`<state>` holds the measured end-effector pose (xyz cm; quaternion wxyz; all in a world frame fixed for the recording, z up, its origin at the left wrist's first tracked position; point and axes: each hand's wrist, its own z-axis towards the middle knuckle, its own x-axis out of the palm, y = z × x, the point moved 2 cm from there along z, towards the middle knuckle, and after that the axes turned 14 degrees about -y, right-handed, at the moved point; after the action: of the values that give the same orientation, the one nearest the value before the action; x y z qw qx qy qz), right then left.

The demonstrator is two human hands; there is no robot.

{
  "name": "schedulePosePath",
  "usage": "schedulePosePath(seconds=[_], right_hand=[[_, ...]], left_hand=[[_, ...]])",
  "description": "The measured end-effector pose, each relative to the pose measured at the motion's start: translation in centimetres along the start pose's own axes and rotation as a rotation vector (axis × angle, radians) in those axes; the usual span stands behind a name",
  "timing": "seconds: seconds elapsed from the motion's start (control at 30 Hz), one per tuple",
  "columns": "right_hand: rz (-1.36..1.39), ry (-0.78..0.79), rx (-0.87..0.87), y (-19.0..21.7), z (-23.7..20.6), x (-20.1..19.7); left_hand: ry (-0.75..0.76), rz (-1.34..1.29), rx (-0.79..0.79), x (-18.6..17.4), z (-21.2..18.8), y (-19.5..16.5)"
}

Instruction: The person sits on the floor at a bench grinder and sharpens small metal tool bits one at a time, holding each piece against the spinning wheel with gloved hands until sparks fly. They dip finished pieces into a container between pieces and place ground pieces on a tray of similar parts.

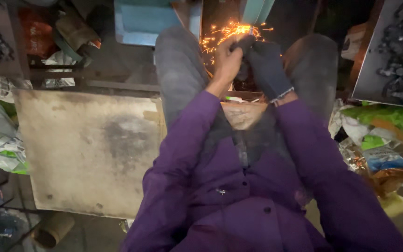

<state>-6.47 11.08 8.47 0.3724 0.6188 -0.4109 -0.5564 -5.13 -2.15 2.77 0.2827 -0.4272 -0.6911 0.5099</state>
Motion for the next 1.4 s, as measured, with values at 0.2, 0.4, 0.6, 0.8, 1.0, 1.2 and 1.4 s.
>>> schedulePosePath(seconds=[0.2,0.4,0.6,0.8,1.0,1.2,1.4], right_hand=[[0.304,0.132,0.166,1.2,-1.0,-0.1],[0.082,-0.212,-0.326,2.3,-3.9,-1.4],[0.594,-0.218,-0.036,-1.0,0.3,-0.6],[0.989,-0.149,0.221,-3.0,1.5,-1.9],[0.279,-0.294,-0.333,3.0,-4.5,-7.2],[0.192,-0.307,-0.288,9.0,-7.4,-8.8],[-0.496,-0.362,-0.480,8.4,-9.0,-13.4]], left_hand=[[0.282,-0.325,-0.341,-1.1,0.9,-1.8],[0.123,-0.481,-0.591,-1.8,0.3,-0.2],[0.280,-0.690,-0.462,0.2,-0.3,1.1],[0.467,-0.701,-0.413,1.5,-2.5,0.2],[0.651,-0.661,-0.380,0.5,-4.5,-2.4],[0.701,-0.687,-0.287,0.2,-5.7,-3.4],[0.633,-0.015,-0.015,-0.6,-5.0,-1.0]])
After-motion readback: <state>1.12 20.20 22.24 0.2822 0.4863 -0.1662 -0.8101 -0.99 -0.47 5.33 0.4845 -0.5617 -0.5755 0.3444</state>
